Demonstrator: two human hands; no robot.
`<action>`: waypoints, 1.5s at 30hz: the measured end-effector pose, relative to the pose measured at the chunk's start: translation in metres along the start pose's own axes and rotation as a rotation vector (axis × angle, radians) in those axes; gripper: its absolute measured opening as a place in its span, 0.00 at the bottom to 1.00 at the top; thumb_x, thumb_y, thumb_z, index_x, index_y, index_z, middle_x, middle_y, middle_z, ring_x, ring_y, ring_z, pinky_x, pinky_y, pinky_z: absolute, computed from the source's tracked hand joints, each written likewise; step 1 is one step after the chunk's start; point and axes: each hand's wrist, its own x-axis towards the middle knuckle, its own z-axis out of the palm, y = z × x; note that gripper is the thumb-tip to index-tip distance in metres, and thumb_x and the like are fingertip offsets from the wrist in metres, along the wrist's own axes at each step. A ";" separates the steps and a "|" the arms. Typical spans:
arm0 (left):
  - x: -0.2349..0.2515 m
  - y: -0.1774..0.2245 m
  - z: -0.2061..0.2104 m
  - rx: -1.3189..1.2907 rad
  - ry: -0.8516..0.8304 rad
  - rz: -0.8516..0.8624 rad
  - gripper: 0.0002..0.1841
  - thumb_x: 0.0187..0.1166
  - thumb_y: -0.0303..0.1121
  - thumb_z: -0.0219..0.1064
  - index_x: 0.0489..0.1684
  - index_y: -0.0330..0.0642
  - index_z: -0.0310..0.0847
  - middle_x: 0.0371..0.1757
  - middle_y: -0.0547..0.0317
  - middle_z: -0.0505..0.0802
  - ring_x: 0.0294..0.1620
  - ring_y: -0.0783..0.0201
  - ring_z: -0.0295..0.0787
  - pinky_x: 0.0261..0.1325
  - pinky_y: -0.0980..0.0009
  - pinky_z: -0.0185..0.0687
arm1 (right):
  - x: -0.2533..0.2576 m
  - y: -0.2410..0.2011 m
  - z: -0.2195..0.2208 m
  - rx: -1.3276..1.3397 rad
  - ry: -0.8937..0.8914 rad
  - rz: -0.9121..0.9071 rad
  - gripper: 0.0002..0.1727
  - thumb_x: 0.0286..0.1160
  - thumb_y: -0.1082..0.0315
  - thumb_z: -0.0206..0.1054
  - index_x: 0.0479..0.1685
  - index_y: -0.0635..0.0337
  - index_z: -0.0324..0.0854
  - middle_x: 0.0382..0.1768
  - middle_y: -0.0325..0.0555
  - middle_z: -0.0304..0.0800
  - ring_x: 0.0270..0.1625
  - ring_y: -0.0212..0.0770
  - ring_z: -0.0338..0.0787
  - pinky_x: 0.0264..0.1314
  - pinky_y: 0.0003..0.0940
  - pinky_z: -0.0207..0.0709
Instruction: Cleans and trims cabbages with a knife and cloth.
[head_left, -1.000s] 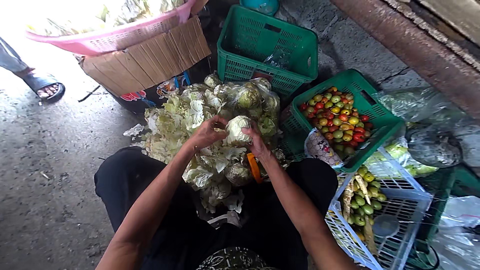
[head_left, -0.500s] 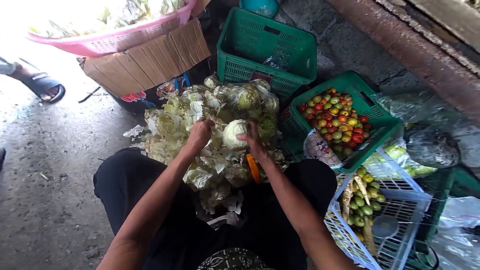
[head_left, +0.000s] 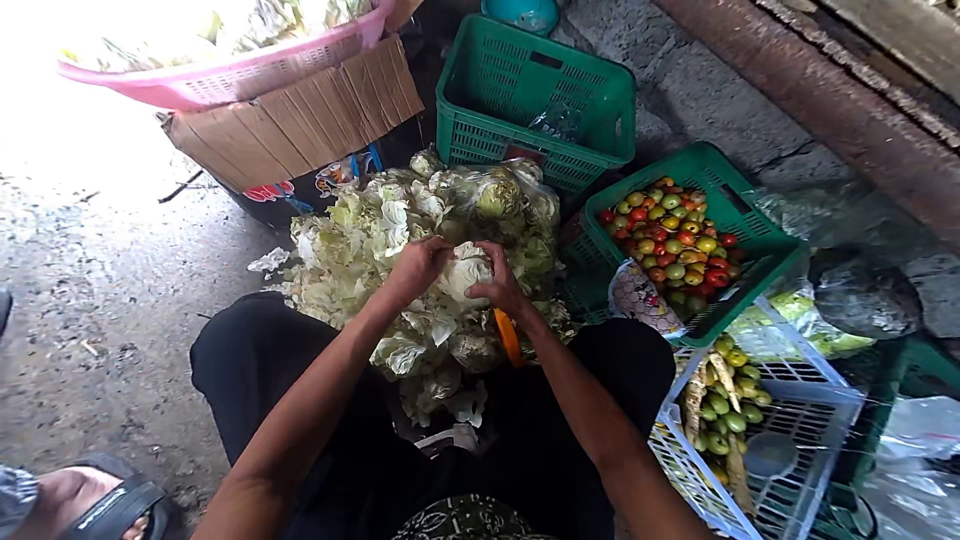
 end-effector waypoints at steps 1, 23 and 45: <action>0.000 -0.002 -0.001 0.053 0.011 -0.022 0.12 0.88 0.28 0.60 0.60 0.31 0.84 0.59 0.34 0.89 0.55 0.38 0.90 0.61 0.42 0.82 | -0.001 0.001 -0.001 0.061 -0.008 -0.011 0.56 0.41 0.72 0.79 0.84 0.66 0.57 0.75 0.65 0.73 0.72 0.53 0.80 0.69 0.51 0.78; -0.005 -0.010 0.016 -0.333 -0.067 -0.377 0.31 0.89 0.53 0.58 0.88 0.50 0.61 0.63 0.34 0.88 0.59 0.39 0.88 0.61 0.37 0.81 | 0.000 0.000 -0.001 -0.023 0.202 0.119 0.55 0.51 0.59 0.89 0.84 0.64 0.62 0.71 0.67 0.80 0.68 0.58 0.85 0.68 0.57 0.80; 0.012 -0.021 0.002 -0.371 -0.191 -0.260 0.16 0.82 0.40 0.70 0.61 0.42 0.86 0.59 0.50 0.91 0.60 0.58 0.87 0.66 0.52 0.80 | -0.001 0.005 -0.010 -0.754 0.009 -0.609 0.45 0.34 0.56 0.90 0.64 0.66 0.85 0.59 0.55 0.92 0.66 0.56 0.89 0.85 0.73 0.54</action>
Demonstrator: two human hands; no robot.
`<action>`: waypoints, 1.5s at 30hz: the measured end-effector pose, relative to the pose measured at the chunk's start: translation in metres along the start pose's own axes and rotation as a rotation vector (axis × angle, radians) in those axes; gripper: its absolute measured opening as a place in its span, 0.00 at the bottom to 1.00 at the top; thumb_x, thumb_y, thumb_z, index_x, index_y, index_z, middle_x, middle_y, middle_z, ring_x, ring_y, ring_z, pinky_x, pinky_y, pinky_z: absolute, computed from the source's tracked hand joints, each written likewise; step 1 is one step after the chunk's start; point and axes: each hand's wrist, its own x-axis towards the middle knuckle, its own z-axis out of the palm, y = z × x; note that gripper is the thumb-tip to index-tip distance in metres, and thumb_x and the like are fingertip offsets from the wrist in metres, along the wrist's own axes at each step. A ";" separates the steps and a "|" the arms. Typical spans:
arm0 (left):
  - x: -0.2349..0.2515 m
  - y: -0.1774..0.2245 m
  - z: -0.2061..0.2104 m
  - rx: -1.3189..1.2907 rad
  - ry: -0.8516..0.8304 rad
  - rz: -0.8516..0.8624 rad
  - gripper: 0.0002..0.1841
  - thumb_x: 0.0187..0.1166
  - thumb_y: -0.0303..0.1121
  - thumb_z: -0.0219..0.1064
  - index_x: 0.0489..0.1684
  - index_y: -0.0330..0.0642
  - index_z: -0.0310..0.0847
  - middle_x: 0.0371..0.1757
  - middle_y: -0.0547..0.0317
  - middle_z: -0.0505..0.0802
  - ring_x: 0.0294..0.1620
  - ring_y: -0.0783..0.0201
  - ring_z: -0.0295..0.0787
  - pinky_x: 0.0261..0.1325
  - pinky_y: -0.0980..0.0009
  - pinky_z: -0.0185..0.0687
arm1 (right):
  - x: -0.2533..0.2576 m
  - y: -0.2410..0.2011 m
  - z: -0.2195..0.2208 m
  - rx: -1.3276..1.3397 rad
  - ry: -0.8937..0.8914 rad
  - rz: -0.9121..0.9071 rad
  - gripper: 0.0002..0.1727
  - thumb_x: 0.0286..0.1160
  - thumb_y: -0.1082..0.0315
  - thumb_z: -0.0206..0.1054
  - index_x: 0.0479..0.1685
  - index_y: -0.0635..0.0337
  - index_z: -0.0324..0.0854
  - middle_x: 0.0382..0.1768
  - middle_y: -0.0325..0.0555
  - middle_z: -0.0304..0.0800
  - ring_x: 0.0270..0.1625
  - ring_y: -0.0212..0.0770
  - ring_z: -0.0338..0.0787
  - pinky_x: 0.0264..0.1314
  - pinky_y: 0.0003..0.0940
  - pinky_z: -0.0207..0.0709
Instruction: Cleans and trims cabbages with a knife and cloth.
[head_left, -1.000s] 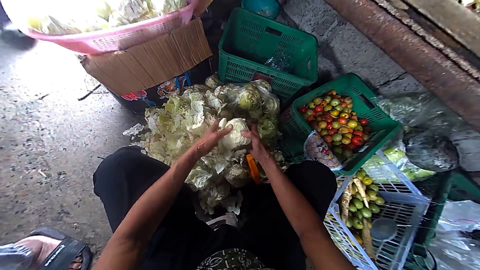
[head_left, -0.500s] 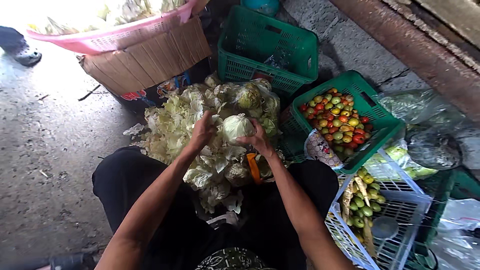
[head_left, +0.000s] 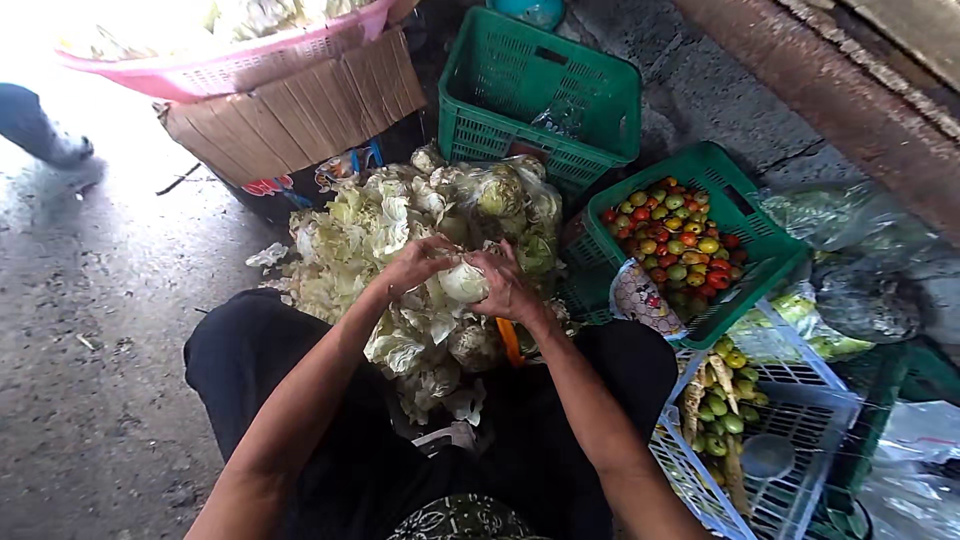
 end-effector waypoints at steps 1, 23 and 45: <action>0.000 0.008 0.000 -0.001 0.013 -0.030 0.14 0.83 0.36 0.69 0.59 0.39 0.85 0.55 0.48 0.91 0.57 0.59 0.88 0.64 0.53 0.80 | 0.000 0.000 -0.002 -0.003 0.008 -0.015 0.45 0.33 0.57 0.90 0.64 0.66 0.85 0.59 0.56 0.92 0.66 0.56 0.89 0.84 0.74 0.55; -0.003 -0.017 -0.008 0.628 0.382 0.158 0.20 0.82 0.42 0.69 0.64 0.37 0.85 0.78 0.26 0.74 0.78 0.22 0.67 0.76 0.27 0.62 | 0.003 -0.005 0.002 1.575 0.443 0.975 0.42 0.72 0.52 0.68 0.87 0.49 0.55 0.76 0.56 0.71 0.70 0.53 0.79 0.64 0.57 0.80; -0.005 0.000 0.039 0.734 0.417 0.633 0.29 0.66 0.54 0.76 0.49 0.34 0.86 0.53 0.36 0.91 0.57 0.34 0.86 0.58 0.40 0.80 | 0.016 -0.022 0.013 1.668 0.386 1.147 0.19 0.80 0.61 0.62 0.67 0.55 0.71 0.53 0.52 0.84 0.49 0.48 0.88 0.49 0.47 0.86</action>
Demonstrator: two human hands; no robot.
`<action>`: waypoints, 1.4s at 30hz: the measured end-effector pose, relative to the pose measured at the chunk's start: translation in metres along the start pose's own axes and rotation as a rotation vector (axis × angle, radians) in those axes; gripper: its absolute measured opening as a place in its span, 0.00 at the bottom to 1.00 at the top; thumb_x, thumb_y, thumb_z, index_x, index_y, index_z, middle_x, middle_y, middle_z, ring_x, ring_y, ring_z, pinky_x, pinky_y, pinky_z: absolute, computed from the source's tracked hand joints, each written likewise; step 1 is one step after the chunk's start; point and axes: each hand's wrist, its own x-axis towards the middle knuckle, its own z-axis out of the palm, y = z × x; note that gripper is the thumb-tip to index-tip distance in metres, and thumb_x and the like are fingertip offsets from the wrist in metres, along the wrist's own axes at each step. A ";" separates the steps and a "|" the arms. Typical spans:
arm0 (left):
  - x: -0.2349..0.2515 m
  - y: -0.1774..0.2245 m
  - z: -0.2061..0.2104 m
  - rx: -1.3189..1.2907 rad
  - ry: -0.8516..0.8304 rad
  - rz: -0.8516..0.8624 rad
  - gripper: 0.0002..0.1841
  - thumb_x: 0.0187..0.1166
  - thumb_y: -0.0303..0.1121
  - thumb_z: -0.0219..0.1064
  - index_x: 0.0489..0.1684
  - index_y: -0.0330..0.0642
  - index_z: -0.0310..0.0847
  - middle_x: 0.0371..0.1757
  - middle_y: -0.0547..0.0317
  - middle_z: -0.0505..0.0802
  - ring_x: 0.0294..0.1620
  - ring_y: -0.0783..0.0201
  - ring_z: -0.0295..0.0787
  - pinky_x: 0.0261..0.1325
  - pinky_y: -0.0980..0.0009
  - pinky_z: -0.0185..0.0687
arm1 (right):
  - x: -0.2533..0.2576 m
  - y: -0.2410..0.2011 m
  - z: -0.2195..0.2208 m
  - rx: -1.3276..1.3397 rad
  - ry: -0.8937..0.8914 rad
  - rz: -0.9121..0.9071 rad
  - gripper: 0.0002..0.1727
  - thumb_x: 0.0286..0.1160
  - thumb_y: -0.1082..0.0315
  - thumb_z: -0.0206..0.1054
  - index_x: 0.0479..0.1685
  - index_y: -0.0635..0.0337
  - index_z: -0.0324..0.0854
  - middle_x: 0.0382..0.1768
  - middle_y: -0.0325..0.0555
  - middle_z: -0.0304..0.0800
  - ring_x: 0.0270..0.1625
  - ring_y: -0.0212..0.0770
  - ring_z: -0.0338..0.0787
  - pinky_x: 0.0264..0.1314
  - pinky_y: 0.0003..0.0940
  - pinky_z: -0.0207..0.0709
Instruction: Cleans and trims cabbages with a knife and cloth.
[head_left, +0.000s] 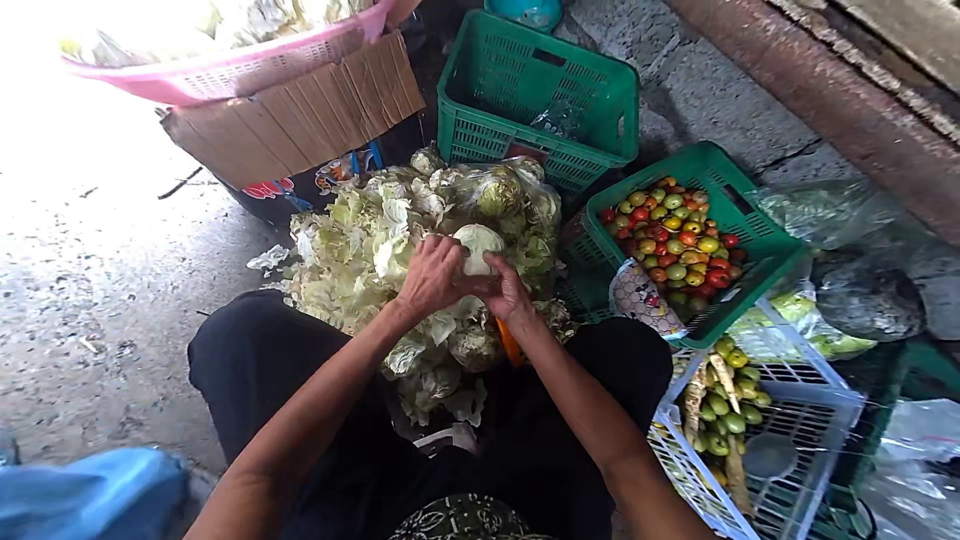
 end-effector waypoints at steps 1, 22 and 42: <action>-0.001 0.003 0.003 0.034 0.001 0.017 0.31 0.62 0.54 0.78 0.50 0.33 0.86 0.54 0.35 0.90 0.56 0.34 0.87 0.56 0.41 0.80 | -0.001 -0.001 0.000 0.011 -0.008 -0.008 0.21 0.81 0.59 0.62 0.70 0.54 0.70 0.55 0.53 0.85 0.50 0.49 0.89 0.49 0.47 0.88; 0.001 0.008 -0.003 -0.490 -0.124 -0.372 0.21 0.77 0.38 0.74 0.57 0.30 0.79 0.56 0.40 0.89 0.51 0.52 0.92 0.55 0.55 0.90 | -0.002 0.014 0.005 -0.081 0.157 -0.413 0.43 0.65 0.65 0.79 0.78 0.45 0.54 0.61 0.49 0.80 0.55 0.45 0.87 0.49 0.45 0.85; -0.002 0.004 0.006 -0.564 -0.175 -0.423 0.12 0.77 0.30 0.70 0.51 0.29 0.83 0.50 0.43 0.92 0.48 0.55 0.93 0.57 0.56 0.89 | 0.004 0.028 -0.001 -0.241 0.274 -0.563 0.47 0.53 0.63 0.84 0.75 0.54 0.57 0.65 0.55 0.76 0.63 0.46 0.82 0.58 0.47 0.81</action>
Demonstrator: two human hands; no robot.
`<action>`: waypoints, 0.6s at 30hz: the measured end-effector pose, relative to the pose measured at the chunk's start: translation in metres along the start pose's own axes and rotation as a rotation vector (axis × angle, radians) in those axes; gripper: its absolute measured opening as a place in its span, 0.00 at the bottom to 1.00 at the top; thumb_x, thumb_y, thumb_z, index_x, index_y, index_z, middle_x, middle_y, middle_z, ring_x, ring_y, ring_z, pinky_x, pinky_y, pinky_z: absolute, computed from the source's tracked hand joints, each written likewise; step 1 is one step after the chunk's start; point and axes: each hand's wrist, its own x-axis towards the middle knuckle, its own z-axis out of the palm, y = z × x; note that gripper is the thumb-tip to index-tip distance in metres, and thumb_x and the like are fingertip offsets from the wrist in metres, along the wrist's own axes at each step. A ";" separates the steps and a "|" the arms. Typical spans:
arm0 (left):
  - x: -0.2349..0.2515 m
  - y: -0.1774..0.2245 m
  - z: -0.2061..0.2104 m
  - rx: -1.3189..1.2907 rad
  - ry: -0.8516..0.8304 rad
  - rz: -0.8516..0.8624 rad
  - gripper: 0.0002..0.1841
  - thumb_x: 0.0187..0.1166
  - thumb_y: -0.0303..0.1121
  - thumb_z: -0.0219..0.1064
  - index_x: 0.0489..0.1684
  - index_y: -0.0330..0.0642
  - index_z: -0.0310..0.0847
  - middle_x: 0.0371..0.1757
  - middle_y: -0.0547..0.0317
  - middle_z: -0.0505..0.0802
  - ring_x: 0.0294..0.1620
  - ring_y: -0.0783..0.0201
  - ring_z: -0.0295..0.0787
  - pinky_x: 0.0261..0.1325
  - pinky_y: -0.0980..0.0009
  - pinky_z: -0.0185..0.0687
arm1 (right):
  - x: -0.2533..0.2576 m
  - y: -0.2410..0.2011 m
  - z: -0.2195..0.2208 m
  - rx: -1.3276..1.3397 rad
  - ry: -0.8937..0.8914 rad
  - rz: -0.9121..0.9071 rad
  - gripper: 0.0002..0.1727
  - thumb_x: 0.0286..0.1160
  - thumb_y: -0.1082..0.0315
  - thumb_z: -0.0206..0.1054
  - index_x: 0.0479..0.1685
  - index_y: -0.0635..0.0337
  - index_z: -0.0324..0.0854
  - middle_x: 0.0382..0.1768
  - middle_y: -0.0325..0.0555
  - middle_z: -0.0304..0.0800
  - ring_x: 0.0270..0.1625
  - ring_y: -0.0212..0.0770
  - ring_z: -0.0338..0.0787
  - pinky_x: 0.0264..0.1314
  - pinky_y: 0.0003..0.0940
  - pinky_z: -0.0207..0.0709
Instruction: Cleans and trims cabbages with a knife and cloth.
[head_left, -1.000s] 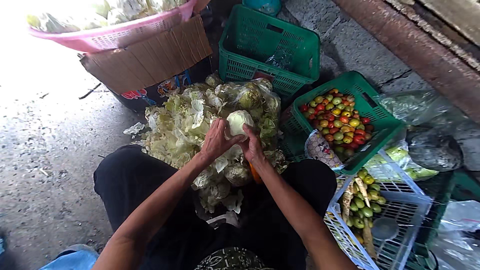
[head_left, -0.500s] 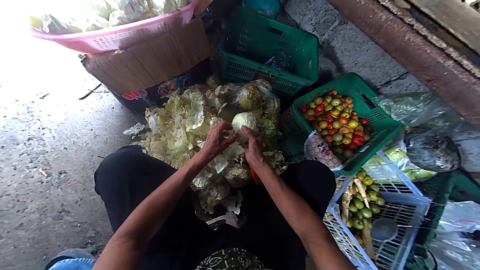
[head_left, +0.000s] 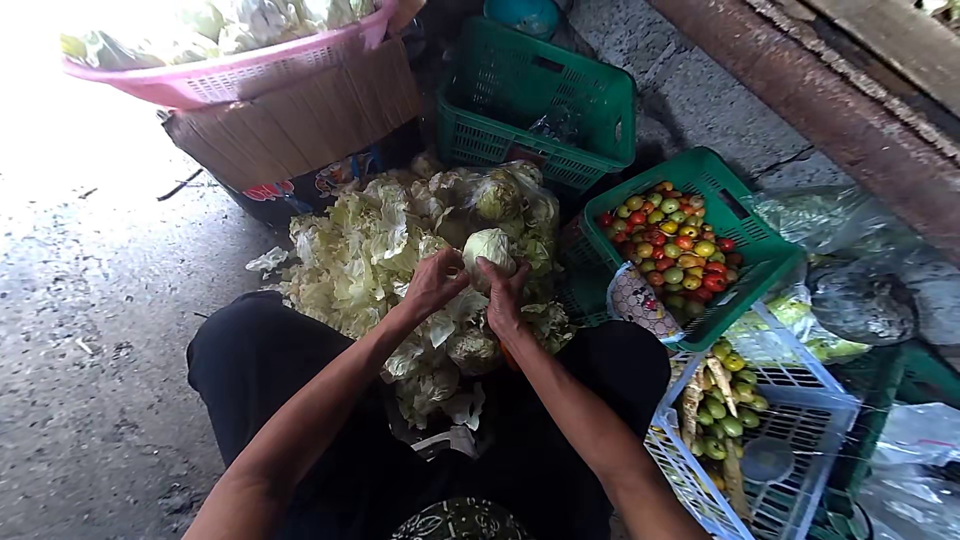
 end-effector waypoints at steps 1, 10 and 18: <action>0.000 0.002 0.000 -0.005 -0.007 -0.024 0.14 0.77 0.32 0.71 0.52 0.30 0.83 0.52 0.42 0.92 0.51 0.55 0.93 0.59 0.56 0.88 | 0.000 -0.001 0.000 -0.009 0.001 -0.016 0.47 0.53 0.63 0.84 0.74 0.54 0.57 0.64 0.55 0.76 0.62 0.46 0.82 0.58 0.46 0.81; 0.000 -0.001 0.002 0.054 0.006 0.056 0.09 0.75 0.26 0.71 0.46 0.29 0.83 0.47 0.42 0.92 0.47 0.54 0.93 0.56 0.56 0.89 | -0.004 0.002 0.002 -0.074 0.018 -0.081 0.47 0.51 0.67 0.85 0.73 0.56 0.58 0.66 0.56 0.75 0.63 0.46 0.81 0.60 0.46 0.81; -0.001 -0.004 0.008 0.054 0.001 0.032 0.17 0.73 0.34 0.75 0.51 0.28 0.82 0.48 0.41 0.92 0.49 0.53 0.92 0.58 0.53 0.87 | -0.004 0.001 0.002 -0.092 0.056 -0.085 0.48 0.49 0.63 0.86 0.72 0.56 0.59 0.65 0.57 0.75 0.63 0.47 0.81 0.59 0.47 0.81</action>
